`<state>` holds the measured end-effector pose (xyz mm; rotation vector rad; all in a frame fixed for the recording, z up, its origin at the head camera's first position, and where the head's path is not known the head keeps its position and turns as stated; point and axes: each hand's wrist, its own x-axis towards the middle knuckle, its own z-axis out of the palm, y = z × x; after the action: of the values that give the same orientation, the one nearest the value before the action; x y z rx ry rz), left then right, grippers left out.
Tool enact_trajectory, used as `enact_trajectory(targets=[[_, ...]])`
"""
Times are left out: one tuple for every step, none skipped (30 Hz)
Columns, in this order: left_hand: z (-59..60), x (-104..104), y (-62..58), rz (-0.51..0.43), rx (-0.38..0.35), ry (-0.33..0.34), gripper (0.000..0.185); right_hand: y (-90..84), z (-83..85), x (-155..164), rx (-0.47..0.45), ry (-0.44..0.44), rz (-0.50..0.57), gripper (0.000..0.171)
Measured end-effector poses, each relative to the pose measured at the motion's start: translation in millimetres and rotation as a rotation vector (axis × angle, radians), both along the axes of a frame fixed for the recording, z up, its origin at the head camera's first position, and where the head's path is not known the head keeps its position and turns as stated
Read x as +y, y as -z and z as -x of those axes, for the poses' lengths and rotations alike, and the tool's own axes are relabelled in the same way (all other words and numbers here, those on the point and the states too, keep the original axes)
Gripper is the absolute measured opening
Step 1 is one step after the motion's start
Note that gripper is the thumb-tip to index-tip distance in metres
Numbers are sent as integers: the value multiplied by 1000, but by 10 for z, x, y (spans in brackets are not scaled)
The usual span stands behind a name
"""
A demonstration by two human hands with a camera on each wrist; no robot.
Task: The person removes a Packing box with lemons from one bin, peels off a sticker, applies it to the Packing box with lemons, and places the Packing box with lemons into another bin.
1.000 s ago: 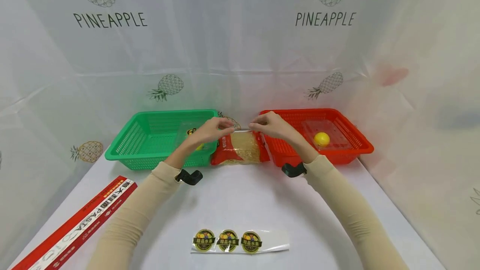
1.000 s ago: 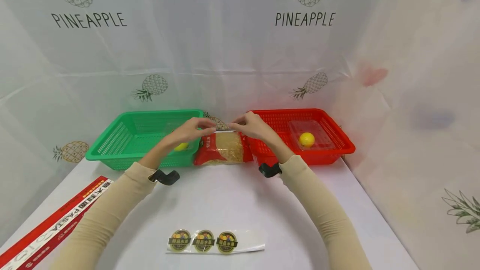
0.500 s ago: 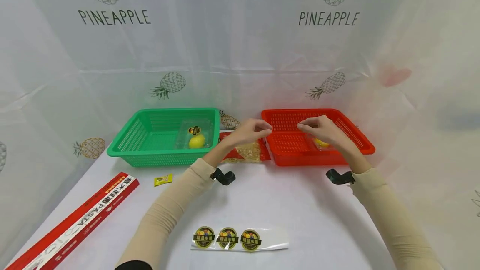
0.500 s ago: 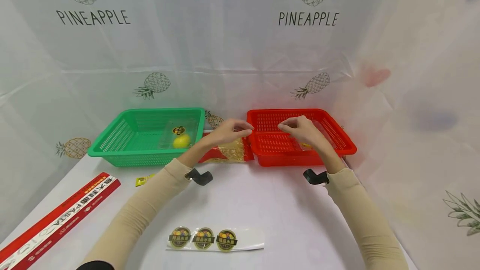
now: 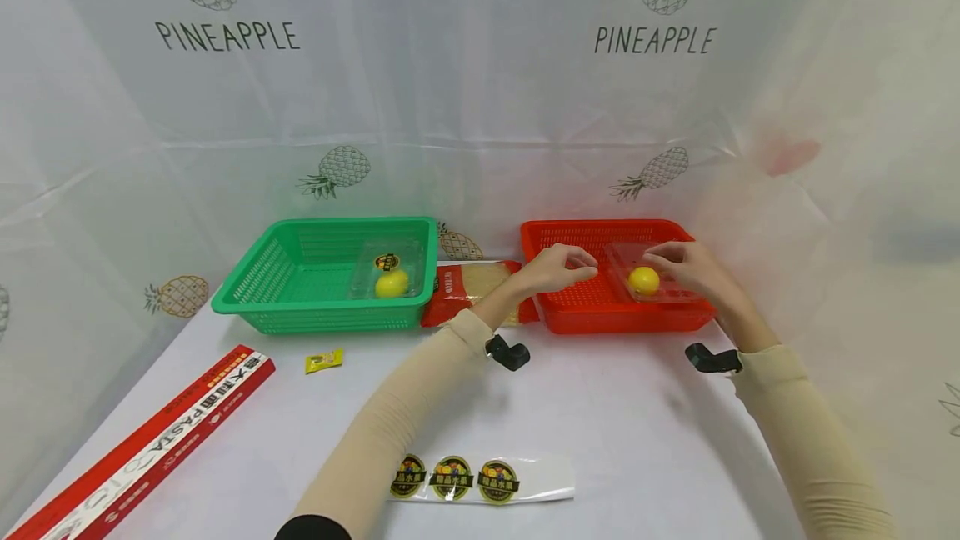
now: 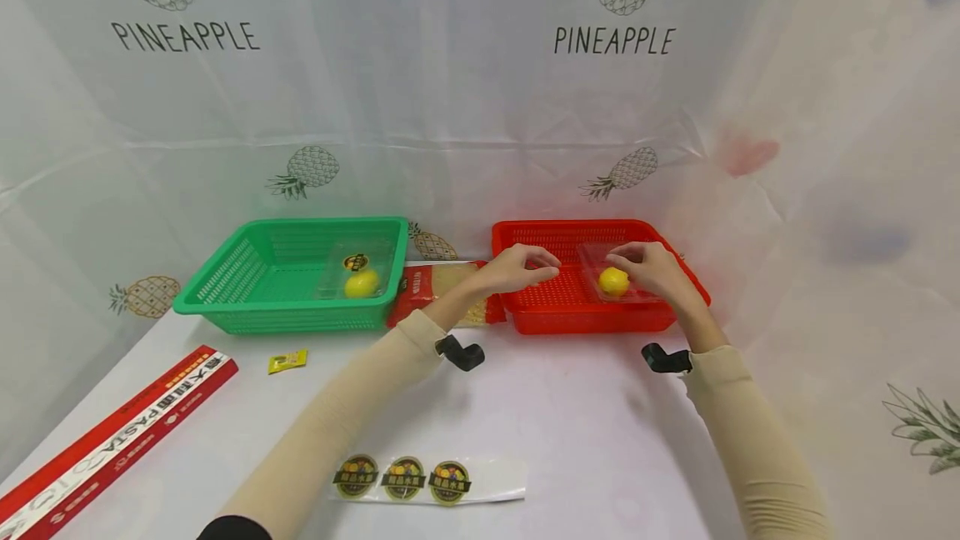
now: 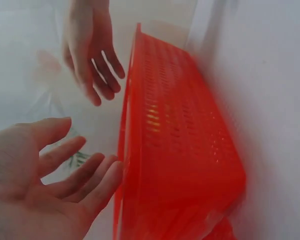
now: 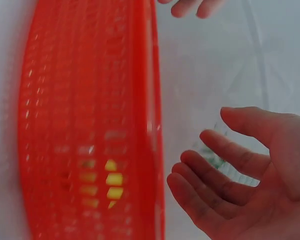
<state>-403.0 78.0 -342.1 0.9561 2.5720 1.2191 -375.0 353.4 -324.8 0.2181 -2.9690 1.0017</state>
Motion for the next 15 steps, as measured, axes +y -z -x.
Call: enact_trajectory(targets=[[12,39,12,-4,-17,-6,34,24,12,41,-8,10,5,61],[21,72,23,-14,-39,-14,36,48,28,82,-11,16,8,61],[32,103,32,-25,-61,-21,38,71,43,121,-12,18,14,62],[43,131,44,-34,-80,-33,39,94,59,161,-10,20,15,64],[50,156,56,-51,-105,-45,40,115,72,196,-4,22,8,66],[60,181,68,-68,-131,-59,41,134,85,230,1,25,-1,68],[64,204,78,-83,-159,-75,41,150,99,262,1,27,-7,70],[68,229,92,-87,-179,-97,41,164,112,292,-2,29,-15,72],[71,253,106,-84,-194,-118,41,176,121,319,-7,35,-25,74],[73,277,120,-81,-207,-138,42,187,130,344,-13,40,-34,76],[73,301,133,-74,-220,-154,43,194,135,363,-22,49,-43,78],[70,325,146,-58,-226,-173,43,200,140,379,-40,60,-45,81],[66,347,156,-40,-228,-189,44,204,145,393,-55,70,-48,82],[62,368,164,-24,-229,-202,45,209,152,406,-69,79,-48,83],[56,386,171,-12,-230,-213,46,212,157,414,-82,88,-49,83]])
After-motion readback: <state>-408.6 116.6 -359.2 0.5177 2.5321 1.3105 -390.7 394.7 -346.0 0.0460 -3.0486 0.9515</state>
